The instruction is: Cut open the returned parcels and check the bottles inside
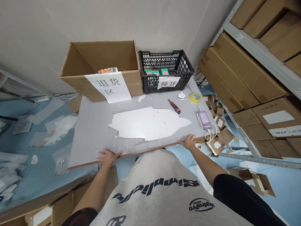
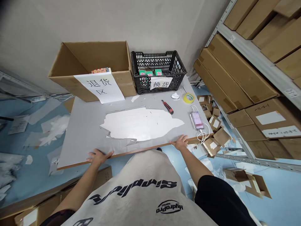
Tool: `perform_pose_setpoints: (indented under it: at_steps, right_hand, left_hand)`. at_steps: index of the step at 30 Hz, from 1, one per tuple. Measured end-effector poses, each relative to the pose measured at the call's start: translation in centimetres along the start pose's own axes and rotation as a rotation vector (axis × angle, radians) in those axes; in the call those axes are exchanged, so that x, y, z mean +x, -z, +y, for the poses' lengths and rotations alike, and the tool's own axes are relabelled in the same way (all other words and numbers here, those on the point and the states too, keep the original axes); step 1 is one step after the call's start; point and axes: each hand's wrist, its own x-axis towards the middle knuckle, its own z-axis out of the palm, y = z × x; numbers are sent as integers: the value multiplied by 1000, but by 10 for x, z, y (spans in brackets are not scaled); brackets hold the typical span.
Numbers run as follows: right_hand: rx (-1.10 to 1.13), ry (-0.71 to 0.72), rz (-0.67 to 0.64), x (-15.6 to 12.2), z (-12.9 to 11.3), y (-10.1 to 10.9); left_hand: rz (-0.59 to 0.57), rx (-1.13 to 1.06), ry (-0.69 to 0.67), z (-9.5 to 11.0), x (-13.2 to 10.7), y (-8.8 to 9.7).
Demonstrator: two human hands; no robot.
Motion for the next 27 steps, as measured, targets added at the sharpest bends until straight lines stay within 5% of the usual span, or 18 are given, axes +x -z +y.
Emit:
perform_pose_setpoints:
  at_steps: [27]
  right_hand:
    - [-70, 37, 18, 8, 5, -9]
  left_hand:
    - [-1, 24, -14, 2, -10, 5]
